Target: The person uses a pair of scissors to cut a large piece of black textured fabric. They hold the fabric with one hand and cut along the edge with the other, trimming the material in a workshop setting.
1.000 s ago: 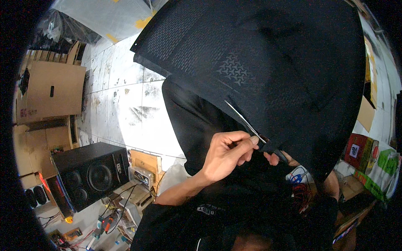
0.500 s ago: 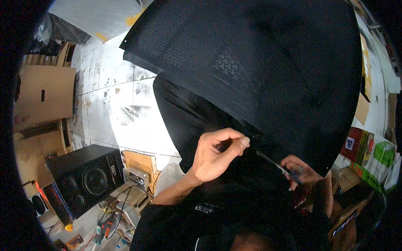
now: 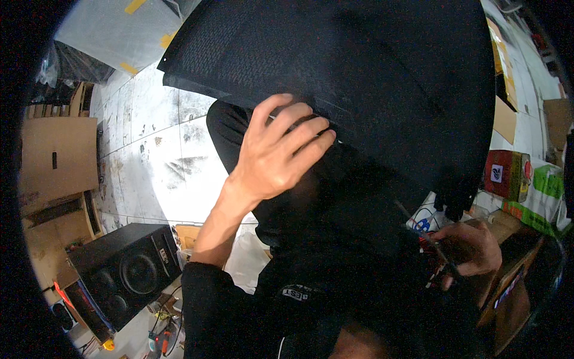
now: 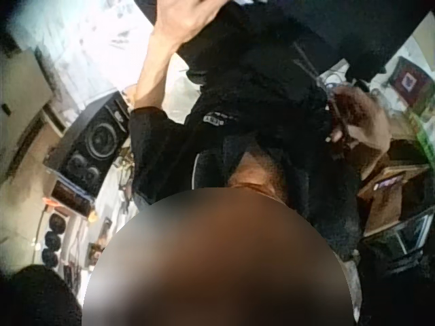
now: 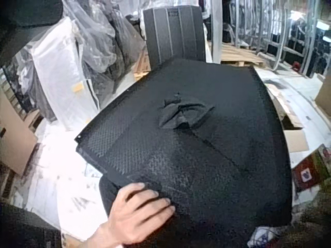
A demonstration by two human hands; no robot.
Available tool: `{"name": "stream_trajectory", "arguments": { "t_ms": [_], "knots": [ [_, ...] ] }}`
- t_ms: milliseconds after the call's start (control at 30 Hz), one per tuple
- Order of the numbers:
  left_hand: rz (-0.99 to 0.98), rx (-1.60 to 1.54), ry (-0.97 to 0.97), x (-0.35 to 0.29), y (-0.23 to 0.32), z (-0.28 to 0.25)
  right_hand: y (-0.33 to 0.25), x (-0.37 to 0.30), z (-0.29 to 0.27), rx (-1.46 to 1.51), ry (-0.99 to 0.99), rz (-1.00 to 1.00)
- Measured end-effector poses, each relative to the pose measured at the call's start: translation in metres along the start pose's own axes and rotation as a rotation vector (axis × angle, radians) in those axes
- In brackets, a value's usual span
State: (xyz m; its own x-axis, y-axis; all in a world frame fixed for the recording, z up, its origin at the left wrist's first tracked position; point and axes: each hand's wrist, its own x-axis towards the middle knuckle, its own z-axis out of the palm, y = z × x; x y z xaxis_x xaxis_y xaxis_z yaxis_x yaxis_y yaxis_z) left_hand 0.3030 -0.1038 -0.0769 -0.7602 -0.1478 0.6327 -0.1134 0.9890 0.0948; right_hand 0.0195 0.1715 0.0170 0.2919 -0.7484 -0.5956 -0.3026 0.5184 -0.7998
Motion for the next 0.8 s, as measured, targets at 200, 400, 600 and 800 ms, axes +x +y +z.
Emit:
{"name": "stream_trajectory", "arguments": {
  "t_ms": [200,400,600,800],
  "knots": [
    [-0.081,-0.380,-0.232,0.027,-0.023,-0.016,-0.016,0.042,0.034,-0.929,0.400,-0.431],
    [-0.158,-0.520,-0.590,0.061,-0.044,-0.018,-0.029,0.086,0.058,-1.462,0.461,-0.579],
    [-0.176,-0.643,-0.718,0.072,-0.055,-0.014,-0.026,0.099,0.056,-1.535,0.699,-0.515],
    [-0.161,-0.669,-0.688,0.069,-0.058,-0.009,-0.018,0.090,0.054,-1.496,0.778,-0.354]
  ]
}}
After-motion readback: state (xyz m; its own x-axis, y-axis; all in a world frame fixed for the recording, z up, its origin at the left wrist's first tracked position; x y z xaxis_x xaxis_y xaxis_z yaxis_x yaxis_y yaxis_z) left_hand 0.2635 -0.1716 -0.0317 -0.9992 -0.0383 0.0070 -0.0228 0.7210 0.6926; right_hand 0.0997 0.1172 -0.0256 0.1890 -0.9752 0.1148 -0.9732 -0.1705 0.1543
